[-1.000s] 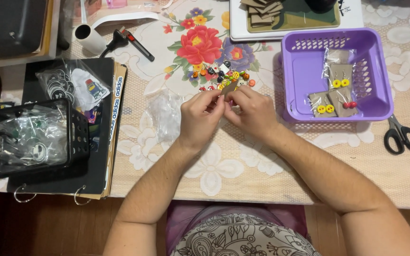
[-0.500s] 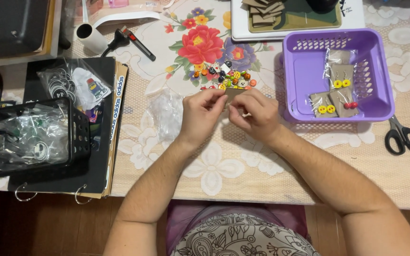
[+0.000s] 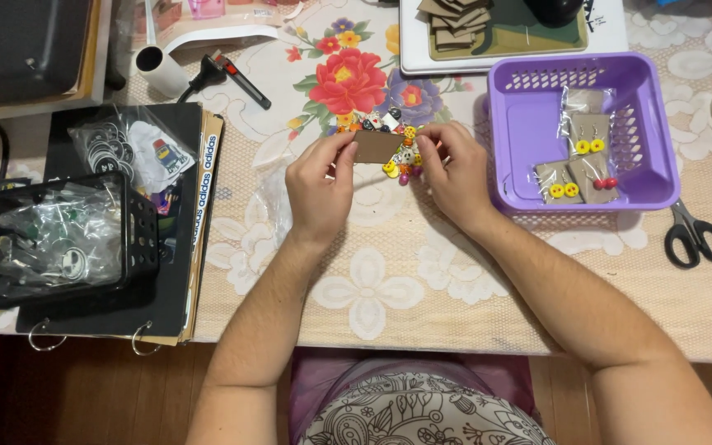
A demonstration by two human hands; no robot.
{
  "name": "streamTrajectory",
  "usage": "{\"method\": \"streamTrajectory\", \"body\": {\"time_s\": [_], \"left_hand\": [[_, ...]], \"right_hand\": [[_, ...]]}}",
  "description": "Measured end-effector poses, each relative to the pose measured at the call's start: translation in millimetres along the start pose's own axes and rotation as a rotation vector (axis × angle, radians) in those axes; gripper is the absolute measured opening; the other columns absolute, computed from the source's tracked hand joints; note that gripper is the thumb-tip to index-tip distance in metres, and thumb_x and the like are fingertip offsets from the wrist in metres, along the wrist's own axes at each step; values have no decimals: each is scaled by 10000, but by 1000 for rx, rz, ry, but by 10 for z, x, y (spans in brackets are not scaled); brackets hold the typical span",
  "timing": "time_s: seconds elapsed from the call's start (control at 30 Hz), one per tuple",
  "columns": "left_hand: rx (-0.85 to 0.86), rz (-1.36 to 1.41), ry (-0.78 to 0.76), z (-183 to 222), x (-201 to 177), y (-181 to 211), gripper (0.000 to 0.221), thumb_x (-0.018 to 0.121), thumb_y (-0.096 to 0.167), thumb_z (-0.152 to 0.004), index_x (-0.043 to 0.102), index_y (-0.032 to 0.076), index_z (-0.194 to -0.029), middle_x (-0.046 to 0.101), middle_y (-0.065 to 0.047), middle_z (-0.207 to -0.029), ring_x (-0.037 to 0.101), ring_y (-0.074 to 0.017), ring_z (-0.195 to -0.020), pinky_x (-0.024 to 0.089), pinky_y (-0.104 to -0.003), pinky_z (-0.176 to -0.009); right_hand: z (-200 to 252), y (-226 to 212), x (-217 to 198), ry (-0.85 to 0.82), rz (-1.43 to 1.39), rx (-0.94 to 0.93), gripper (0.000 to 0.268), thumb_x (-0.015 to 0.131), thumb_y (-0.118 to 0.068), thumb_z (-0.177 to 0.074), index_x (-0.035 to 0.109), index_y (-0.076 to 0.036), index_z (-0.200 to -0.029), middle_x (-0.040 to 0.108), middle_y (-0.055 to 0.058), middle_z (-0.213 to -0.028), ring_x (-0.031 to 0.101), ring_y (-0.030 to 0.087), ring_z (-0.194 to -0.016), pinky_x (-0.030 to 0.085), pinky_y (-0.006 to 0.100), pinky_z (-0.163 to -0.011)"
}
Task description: The person is manually packaging earrings by mounting them onto cardboard display cards and then sliding the cards into small, clear plastic bags.
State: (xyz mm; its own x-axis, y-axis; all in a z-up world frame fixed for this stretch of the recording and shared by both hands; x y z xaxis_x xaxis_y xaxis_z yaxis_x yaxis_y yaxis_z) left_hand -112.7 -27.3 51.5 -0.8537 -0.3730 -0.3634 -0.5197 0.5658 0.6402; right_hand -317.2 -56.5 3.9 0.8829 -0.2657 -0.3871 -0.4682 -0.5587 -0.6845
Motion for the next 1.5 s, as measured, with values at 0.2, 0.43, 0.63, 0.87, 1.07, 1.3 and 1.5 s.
{"method": "streamTrajectory", "body": {"time_s": [0.2,0.43,0.63,0.87,1.07,1.3,1.5], "left_hand": [[-46,137,2,15,50,-96,98,707,58,-948,745,77,-1037,726,-68,-785,697,-182,-674,554,-255,-554],[-86,175,75,29,14,-69,146,684,124,-988,701,84,-1127,731,-71,-892,687,-161,-705,550,-254,-580],[26,103,-69,100,130,67,140,617,31,-996,674,52,-1122,714,-86,-1030,641,-157,-743,524,-265,-608],[210,-11,-66,88,112,179,133,618,-61,-953,675,-15,-1064,736,-129,-977,729,-256,-884,607,-330,-768],[226,-6,-82,99,120,174,151,626,-78,-943,681,-20,-1072,742,-137,-981,738,-257,-882,617,-325,-776],[281,-15,-114,134,168,270,132,613,-96,-937,686,-38,-1030,732,-144,-914,719,-263,-814,592,-334,-715],[255,11,-130,155,213,212,140,600,-103,-940,690,-40,-1026,727,-141,-905,703,-254,-794,577,-321,-667]], "right_hand": [[60,-183,-5,3,-93,-23,102,674,-144,-1013,724,-105,-1093,669,59,-925,642,212,-649,481,287,-513],[-492,-373,-515,45,44,-64,25,746,-91,-1008,756,-111,-1020,709,53,-853,653,208,-649,477,286,-525],[-1507,888,-509,-35,204,328,145,663,-207,-889,674,-193,-746,587,-103,-657,487,-2,-632,348,266,-573],[-1630,1728,-327,121,-78,954,179,618,-100,-898,530,-195,-773,642,-53,-672,533,22,-506,275,222,-433],[-1585,1532,-631,-100,106,849,122,547,-280,-846,584,-218,-945,658,-60,-833,543,34,-607,351,228,-520],[-1069,1032,-1682,-388,868,154,186,730,-242,-1024,754,-60,-1053,767,46,-1008,673,272,-825,466,465,-625],[-518,1341,-1534,-927,1080,360,575,819,-369,-761,684,-122,-1262,693,189,-1128,678,408,-1000,534,508,-829]]}}
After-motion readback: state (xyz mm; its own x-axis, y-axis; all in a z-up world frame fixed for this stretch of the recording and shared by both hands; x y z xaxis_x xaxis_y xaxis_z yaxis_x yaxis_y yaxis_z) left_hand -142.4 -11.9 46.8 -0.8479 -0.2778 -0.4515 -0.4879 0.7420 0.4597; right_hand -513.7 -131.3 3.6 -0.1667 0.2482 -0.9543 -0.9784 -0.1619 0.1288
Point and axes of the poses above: each hand's wrist, its own z-axis away from the middle knuckle, its own x-axis out of the palm, y = z × x, the point moved 7 cm from there along -z, towards the middle knuckle
